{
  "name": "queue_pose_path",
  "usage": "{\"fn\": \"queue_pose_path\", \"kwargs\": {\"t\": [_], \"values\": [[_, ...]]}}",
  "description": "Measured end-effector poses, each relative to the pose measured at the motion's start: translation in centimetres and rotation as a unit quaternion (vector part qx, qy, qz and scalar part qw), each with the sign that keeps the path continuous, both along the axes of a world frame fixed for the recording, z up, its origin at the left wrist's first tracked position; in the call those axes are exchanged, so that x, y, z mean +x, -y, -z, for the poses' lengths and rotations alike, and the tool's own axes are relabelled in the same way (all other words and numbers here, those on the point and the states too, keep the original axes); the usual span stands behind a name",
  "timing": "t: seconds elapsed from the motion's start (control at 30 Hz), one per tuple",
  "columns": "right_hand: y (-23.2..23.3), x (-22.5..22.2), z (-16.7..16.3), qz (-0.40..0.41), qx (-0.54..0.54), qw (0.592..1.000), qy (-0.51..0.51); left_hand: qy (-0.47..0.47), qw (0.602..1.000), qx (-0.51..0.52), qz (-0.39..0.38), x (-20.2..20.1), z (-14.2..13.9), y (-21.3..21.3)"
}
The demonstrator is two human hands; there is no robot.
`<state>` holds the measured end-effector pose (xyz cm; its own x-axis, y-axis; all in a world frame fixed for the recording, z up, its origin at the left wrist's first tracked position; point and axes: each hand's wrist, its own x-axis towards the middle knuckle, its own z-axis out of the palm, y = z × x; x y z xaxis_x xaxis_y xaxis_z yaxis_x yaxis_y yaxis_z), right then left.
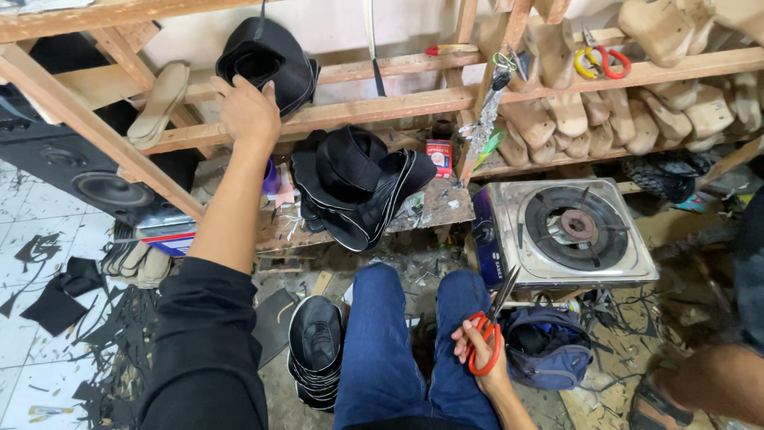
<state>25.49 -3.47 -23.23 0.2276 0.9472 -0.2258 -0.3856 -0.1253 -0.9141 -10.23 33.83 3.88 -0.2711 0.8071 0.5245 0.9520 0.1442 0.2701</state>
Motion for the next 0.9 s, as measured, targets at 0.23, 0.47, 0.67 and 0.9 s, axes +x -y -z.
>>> {"fn": "queue_pose_path", "kwargs": {"t": [0.23,0.47,0.67,0.9], "values": [[0.0,-0.2,-0.6,0.013,-0.011,1.000,-0.021,0.043,0.996,0.077,0.031,0.7,0.0,1.4],[0.0,-0.3,-1.1,0.013,-0.013,1.000,-0.021,-0.026,0.945,0.196,0.260,6.3,3.3,5.9],[0.0,-0.3,-0.8,0.014,-0.010,1.000,-0.020,0.062,0.960,0.035,0.270,11.2,7.7,5.9],[0.1,-0.2,-0.3,0.017,-0.006,1.000,-0.018,-0.001,0.985,-0.046,0.165,10.7,9.7,2.0]]}}
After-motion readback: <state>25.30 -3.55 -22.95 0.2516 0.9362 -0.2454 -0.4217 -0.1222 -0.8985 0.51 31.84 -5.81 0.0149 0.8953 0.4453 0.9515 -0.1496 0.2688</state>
